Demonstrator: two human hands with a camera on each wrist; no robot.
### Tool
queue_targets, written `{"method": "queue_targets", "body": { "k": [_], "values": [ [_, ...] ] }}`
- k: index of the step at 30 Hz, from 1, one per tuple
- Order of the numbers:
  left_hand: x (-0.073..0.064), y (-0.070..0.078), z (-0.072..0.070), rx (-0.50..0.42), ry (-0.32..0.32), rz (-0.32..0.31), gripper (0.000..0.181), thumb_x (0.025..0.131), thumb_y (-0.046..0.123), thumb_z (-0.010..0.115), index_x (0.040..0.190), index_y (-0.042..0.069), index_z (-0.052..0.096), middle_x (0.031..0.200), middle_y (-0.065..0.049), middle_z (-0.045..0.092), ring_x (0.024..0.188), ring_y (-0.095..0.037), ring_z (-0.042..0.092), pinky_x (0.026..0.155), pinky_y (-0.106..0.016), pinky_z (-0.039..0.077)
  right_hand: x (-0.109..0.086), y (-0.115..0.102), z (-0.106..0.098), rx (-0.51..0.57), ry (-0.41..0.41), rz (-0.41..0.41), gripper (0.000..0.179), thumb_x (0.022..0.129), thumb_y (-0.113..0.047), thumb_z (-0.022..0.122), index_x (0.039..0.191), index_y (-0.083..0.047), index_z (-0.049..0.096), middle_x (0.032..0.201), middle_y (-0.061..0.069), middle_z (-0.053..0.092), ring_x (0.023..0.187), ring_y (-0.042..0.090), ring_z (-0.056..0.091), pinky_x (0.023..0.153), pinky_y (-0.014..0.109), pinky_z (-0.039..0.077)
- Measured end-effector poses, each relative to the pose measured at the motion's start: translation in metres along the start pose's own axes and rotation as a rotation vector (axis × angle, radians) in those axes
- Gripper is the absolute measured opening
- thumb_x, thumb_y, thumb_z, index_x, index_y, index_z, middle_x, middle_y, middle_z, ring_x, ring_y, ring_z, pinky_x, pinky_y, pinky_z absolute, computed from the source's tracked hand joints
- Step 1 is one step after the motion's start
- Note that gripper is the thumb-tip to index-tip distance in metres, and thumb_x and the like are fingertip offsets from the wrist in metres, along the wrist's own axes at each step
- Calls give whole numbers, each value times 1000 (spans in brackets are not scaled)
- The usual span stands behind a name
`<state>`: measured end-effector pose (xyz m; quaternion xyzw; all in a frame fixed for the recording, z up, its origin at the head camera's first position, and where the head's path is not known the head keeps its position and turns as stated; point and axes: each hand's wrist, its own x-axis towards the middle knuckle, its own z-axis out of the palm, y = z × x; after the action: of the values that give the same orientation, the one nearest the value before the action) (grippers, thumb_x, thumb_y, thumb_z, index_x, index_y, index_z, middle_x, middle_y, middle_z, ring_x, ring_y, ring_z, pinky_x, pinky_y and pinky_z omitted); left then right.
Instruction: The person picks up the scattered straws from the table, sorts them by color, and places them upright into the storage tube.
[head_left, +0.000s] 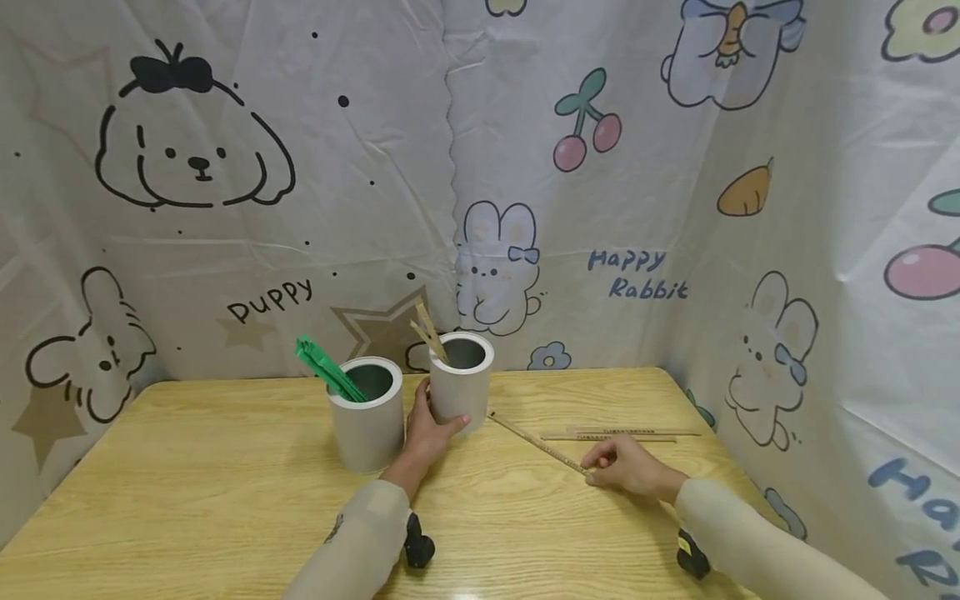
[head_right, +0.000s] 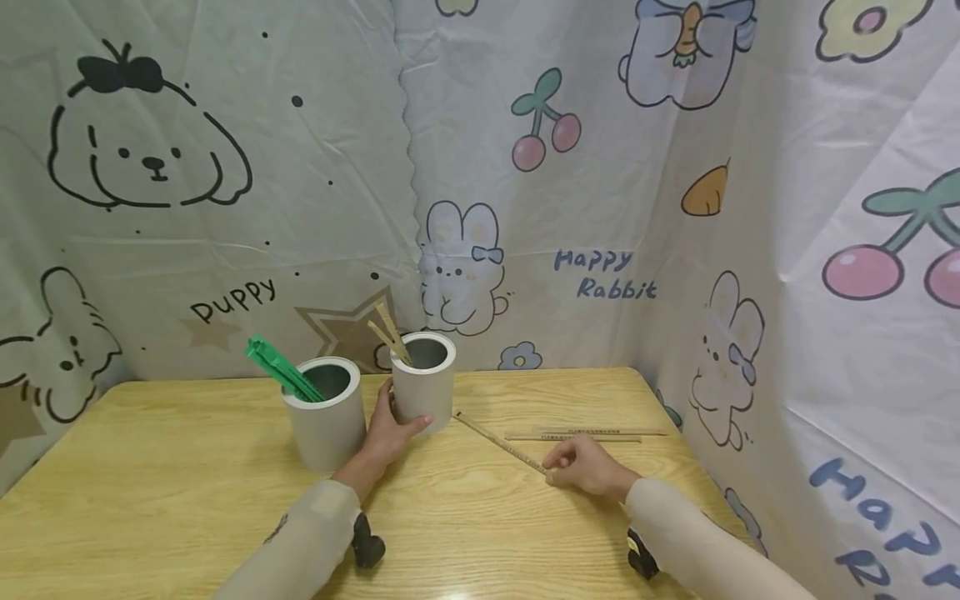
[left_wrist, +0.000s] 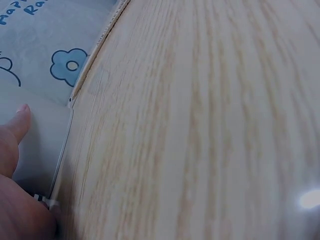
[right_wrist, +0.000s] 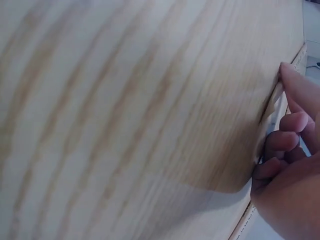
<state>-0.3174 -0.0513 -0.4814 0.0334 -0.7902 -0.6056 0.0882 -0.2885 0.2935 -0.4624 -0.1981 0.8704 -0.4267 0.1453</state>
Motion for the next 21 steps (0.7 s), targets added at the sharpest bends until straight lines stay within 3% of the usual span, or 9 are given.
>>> {"method": "queue_targets", "body": {
  "k": [4,11,16,18,21],
  "values": [
    [1,0,1,-5,-4,-2,96,82,11,83,158,11,25,156,-28,41,146,-43,40,122,-55,32,-3,-5,-3,-60,47,49,16,86,-8,79,97,3,77,99,12,74,78,7,52,66,18,44],
    [0,3,1,2,4,-7,96,82,13,84,158,12,25,156,-27,42,146,-42,39,122,-55,31,-14,-5,-24,-90,40,164,19,87,-14,78,99,1,76,106,13,76,93,11,64,78,23,53],
    [-1,2,0,8,12,-5,96,82,13,85,157,12,26,155,-27,43,145,-42,40,122,-55,31,-17,-7,-41,5,6,179,28,92,-22,74,109,1,74,112,9,74,95,11,63,85,29,53],
    [-1,2,0,9,12,-6,96,82,13,85,157,12,26,155,-27,43,145,-42,40,122,-55,31,-15,-15,-47,72,10,164,32,95,-23,70,114,2,72,114,4,71,98,10,61,88,31,52],
    [-1,2,0,12,10,-9,96,82,14,85,157,11,26,156,-27,42,146,-42,40,122,-54,31,-7,-36,-54,221,47,116,22,99,-22,65,114,-7,73,110,-7,67,99,5,60,91,26,51]
  ]
}}
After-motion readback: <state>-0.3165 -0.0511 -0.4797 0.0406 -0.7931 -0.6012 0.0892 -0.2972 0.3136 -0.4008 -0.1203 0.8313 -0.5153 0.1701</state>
